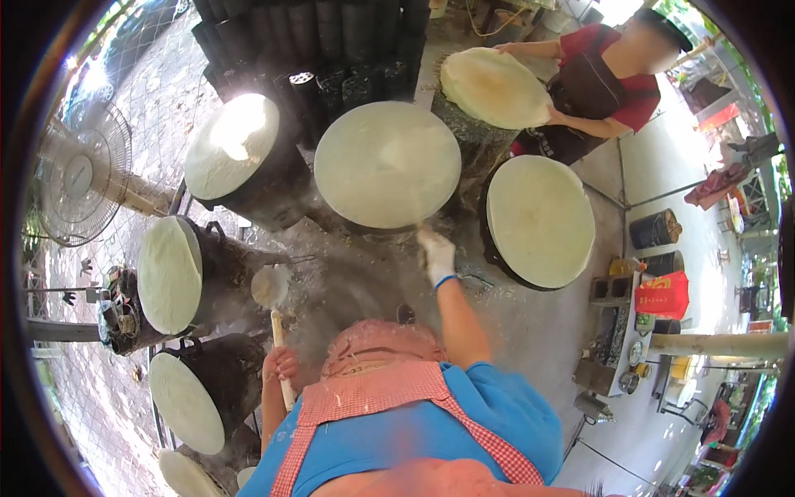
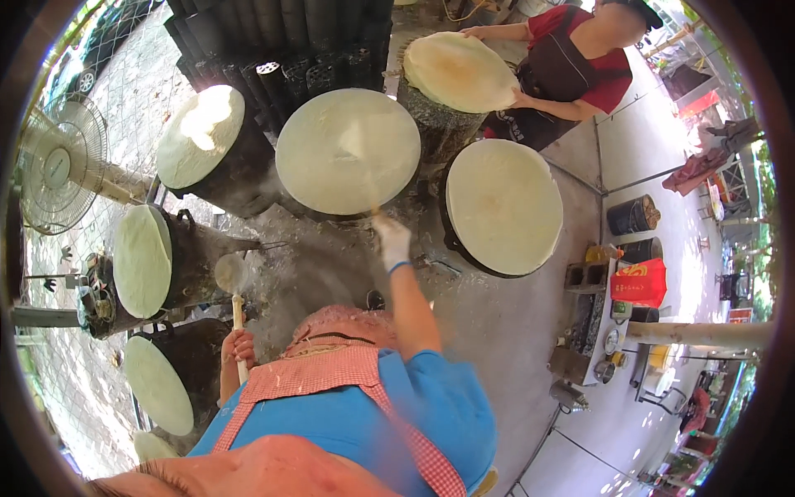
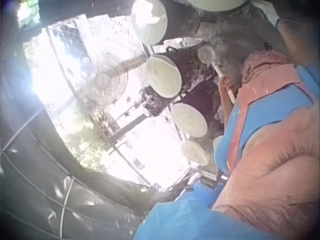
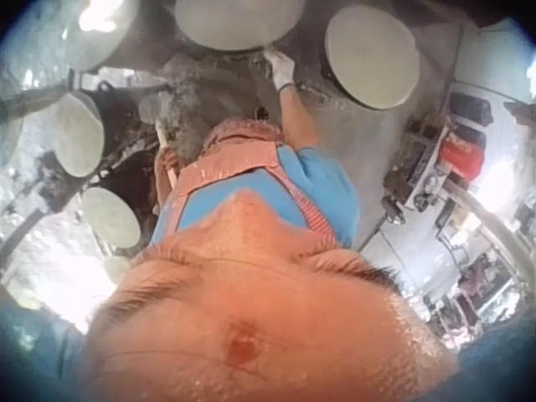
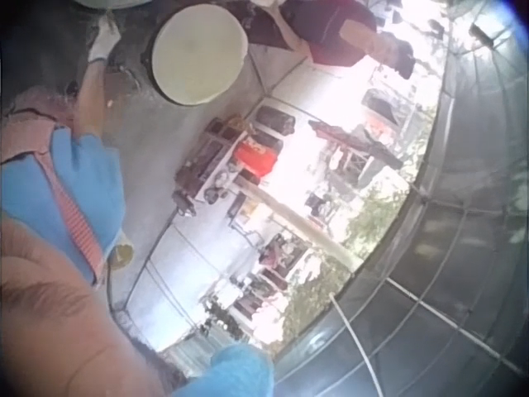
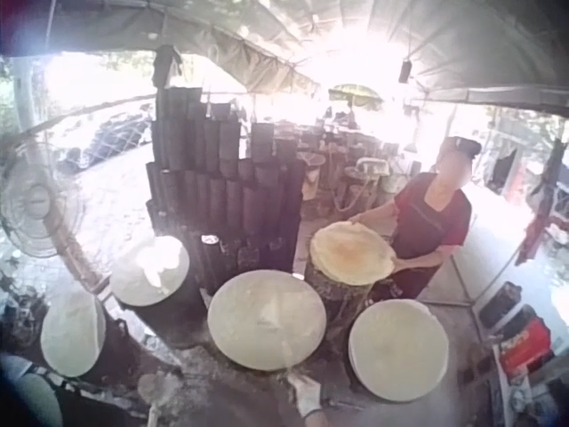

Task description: The person makes thin wrappers by scooping batter from a bowl, spreading it onto heated circular griddles using wooden tools, and peeling off the cooked wrappers to stack them.

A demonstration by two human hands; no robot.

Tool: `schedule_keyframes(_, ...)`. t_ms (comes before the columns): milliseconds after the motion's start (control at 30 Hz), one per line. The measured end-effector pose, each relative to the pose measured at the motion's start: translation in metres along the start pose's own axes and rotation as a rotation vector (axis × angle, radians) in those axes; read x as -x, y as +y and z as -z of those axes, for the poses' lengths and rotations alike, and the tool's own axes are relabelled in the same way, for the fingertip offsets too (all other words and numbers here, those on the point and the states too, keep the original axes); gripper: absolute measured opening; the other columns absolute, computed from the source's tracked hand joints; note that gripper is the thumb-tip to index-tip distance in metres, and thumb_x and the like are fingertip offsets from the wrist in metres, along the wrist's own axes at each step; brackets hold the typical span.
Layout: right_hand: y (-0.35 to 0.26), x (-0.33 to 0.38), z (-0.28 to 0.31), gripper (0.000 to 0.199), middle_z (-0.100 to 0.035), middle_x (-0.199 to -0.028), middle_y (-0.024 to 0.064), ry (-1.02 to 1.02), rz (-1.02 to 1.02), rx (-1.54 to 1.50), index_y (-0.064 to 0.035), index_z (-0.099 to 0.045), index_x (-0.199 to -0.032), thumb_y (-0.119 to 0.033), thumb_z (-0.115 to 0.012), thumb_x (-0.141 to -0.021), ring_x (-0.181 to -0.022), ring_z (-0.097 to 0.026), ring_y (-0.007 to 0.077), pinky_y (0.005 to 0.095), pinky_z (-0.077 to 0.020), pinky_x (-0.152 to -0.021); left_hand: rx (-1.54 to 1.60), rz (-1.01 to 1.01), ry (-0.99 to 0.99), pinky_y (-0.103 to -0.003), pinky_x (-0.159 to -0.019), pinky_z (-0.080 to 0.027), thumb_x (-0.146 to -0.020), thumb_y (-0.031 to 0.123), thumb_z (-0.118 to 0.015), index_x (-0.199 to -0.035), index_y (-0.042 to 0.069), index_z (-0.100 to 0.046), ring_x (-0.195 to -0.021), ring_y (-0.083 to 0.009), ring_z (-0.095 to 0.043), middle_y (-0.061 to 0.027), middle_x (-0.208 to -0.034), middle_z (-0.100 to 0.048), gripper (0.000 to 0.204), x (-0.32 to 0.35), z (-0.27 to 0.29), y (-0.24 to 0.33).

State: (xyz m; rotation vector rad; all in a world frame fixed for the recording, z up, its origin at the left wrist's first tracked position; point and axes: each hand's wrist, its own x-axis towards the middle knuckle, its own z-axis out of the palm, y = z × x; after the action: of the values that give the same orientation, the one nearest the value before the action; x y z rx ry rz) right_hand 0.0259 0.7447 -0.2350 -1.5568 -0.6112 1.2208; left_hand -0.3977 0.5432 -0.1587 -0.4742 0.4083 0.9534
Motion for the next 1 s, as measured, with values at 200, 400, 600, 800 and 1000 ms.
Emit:
schedule_keyframes(200, -0.038, -0.003, 0.034, 0.033, -0.07, -0.093, 0.0138, 0.06, 0.258, 0.428, -0.002, -0.067, -0.107, -0.025, -0.066, -0.083, -0.084, -0.065, 0.017, 0.0306, -0.0481, -0.076, 0.291, 0.109, 0.02, -0.026, -0.038, -0.033, -0.095, 0.02, -0.04, -0.063, 0.012, -0.038, -0.04, -0.0094, -0.034, 0.0022, -0.054, -0.034, 0.033, 0.004, -0.006, 0.005)
schedule_keyframes(400, -0.076, -0.067, 0.03, 0.024, -0.064, -0.073, 0.0151, 0.203, 0.643, 1.23, -0.0167, -0.067, -0.095, -0.037, -0.057, -0.087, -0.065, -0.062, 0.0361, 0.0479, -0.0488, -0.059, 0.239, 0.127, 0.011, -0.026, -0.039, -0.034, -0.094, 0.022, -0.043, -0.064, 0.012, -0.039, -0.04, -0.0106, -0.033, 0.0021, -0.054, -0.034, 0.032, -0.03, -0.008, 0.026)
schedule_keyframes(600, -0.073, -0.045, 0.072, 0.027, -0.06, -0.065, 0.0147, 0.136, 0.705, 1.271, -0.0187, -0.068, -0.094, -0.042, -0.057, -0.087, -0.059, -0.06, 0.0355, 0.048, -0.0479, -0.055, -0.026, 0.134, -0.003, -0.027, -0.037, -0.032, -0.095, 0.022, -0.045, -0.067, 0.012, -0.041, -0.04, -0.0112, -0.033, 0.0015, -0.052, -0.034, 0.03, -0.122, -0.062, 0.069)
schedule_keyframes(800, -0.047, -0.006, 0.056, 0.026, -0.06, -0.065, 0.0115, 0.175, 0.849, 1.37, -0.0196, -0.068, -0.091, -0.044, -0.06, -0.085, -0.053, -0.06, 0.033, 0.0446, -0.0485, -0.049, -0.415, -0.111, 0.122, -0.021, -0.033, -0.028, -0.092, 0.005, -0.049, -0.088, 0.01, -0.04, -0.04, -0.0047, -0.03, 0.005, -0.057, -0.033, 0.011, -0.222, -0.155, 0.05)
schedule_keyframes(1000, -0.022, 0.044, 0.059, 0.031, -0.058, -0.066, 0.0132, 0.288, 0.616, 1.492, -0.0182, -0.065, -0.103, -0.043, -0.052, -0.09, -0.055, -0.061, 0.0324, 0.0453, -0.0489, -0.05, -0.82, -0.422, 0.262, -0.02, -0.032, -0.03, -0.089, 0.007, -0.047, -0.1, 0.016, -0.038, -0.04, -0.0057, -0.033, 0.0034, -0.057, -0.033, 0.017, -0.249, -0.192, -0.03)
